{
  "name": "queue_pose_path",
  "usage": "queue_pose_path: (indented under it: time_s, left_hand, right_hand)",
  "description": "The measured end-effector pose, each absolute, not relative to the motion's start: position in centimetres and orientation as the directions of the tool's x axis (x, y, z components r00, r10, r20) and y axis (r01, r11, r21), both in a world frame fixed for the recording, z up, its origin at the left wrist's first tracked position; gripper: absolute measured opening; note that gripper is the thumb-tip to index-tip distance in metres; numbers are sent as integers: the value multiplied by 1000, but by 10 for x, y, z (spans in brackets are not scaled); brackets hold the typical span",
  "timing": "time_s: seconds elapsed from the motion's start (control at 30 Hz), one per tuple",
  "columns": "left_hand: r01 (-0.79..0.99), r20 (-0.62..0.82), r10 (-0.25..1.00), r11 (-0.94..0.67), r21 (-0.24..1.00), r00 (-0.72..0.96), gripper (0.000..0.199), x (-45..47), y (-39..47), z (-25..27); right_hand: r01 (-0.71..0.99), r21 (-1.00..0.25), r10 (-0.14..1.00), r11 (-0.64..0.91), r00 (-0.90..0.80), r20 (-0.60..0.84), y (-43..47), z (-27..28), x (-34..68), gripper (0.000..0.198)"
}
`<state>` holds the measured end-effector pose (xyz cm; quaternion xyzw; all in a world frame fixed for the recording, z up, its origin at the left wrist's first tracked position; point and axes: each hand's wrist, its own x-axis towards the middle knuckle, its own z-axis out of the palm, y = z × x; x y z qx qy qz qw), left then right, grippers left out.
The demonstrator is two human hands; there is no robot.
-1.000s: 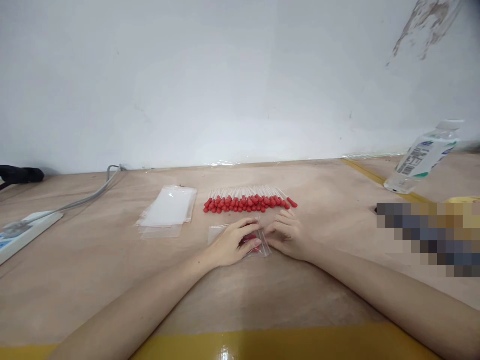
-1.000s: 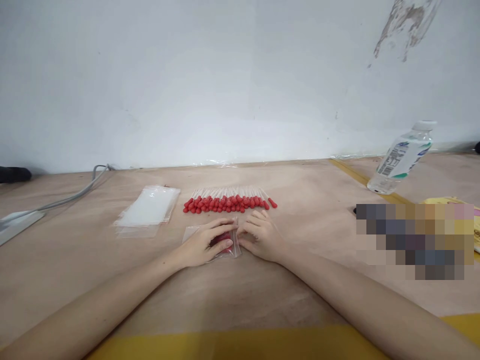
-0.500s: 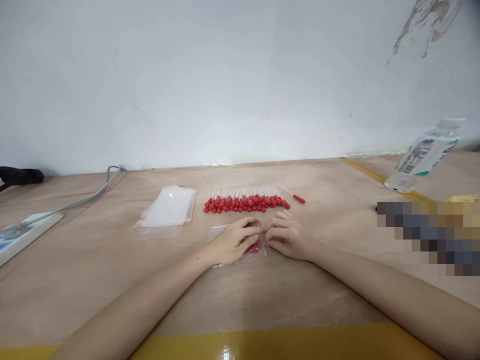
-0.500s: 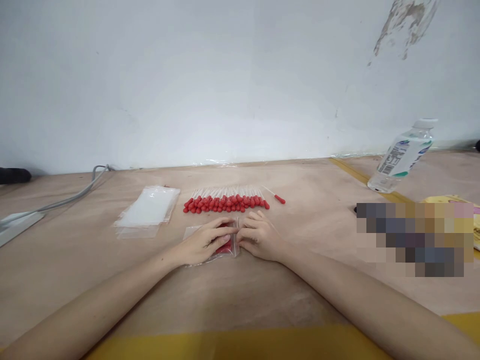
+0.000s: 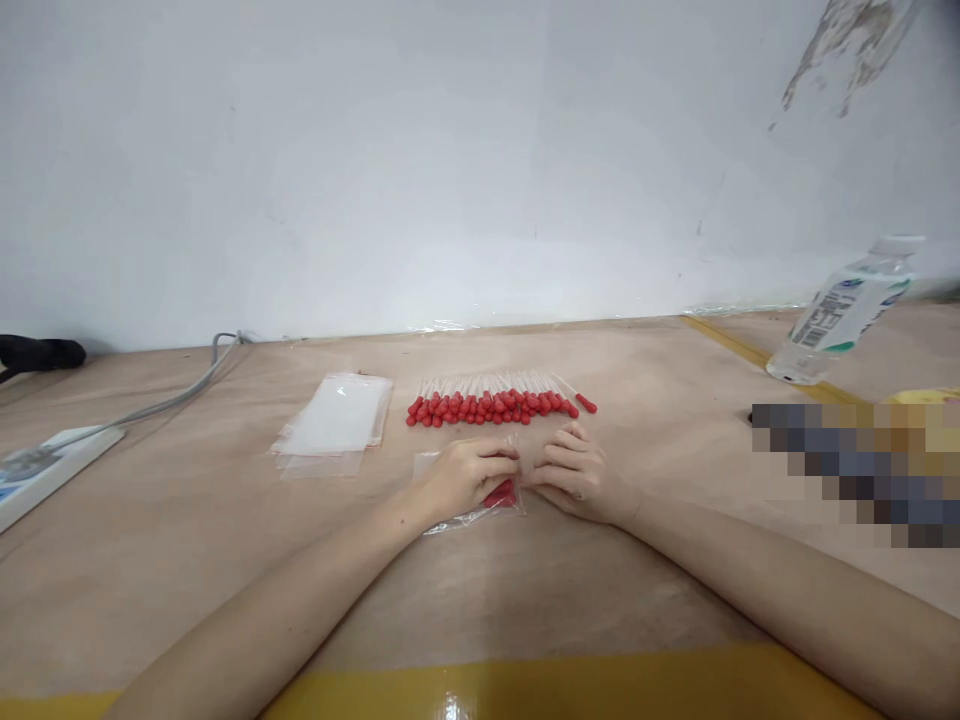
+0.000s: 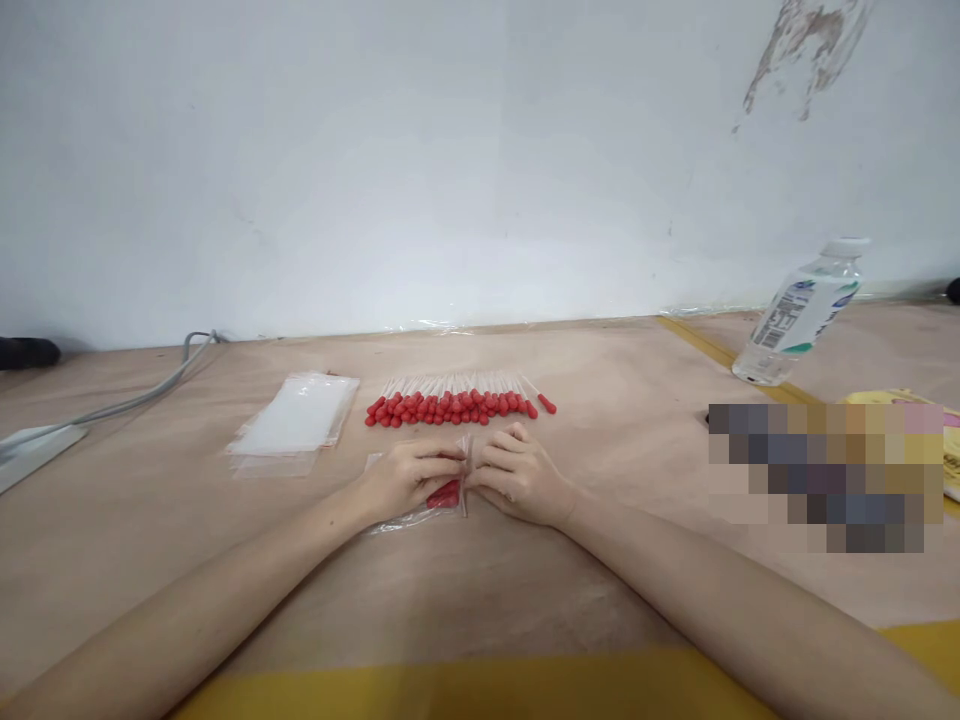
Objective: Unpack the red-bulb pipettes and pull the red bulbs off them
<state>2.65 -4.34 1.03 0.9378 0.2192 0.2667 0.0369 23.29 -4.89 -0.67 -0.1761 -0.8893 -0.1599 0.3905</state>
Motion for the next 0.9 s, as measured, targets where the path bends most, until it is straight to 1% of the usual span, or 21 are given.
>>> queue_pose_path:
  time_s: [0.13, 0.3, 0.4, 0.5, 0.7, 0.77, 0.9]
  left_hand:
    - [399, 488, 446, -894, 205, 750, 23, 26, -45, 11]
    - [412, 490, 431, -898, 154, 757, 22, 25, -45, 10]
    - [411, 493, 413, -904, 120, 765, 22, 25, -45, 9]
    - [415, 474, 387, -909, 50, 791, 23, 25, -45, 10]
    - [410, 335, 325, -885, -221, 884, 21, 27, -46, 14]
    - [388, 307, 306, -885, -256, 901, 22, 27, -46, 16]
    - [391, 268, 326, -887, -245, 907, 21, 22, -47, 27]
  right_hand:
    - [446, 147, 197, 883, -636, 746, -48, -8, 234, 7]
    - [444, 157, 211, 882, -671, 711, -47, -6, 233, 10]
    - [439, 193, 198, 877, -697, 689, -47, -4, 232, 12]
    - [441, 254, 171, 861, -720, 672, -48, -3, 232, 13]
    - [421, 340, 126, 841, -764, 633, -50, 0, 229, 24]
    - [408, 364, 112, 837, -780, 616, -50, 1, 228, 26]
    - [392, 371, 133, 842, -817, 561, -49, 3, 229, 25]
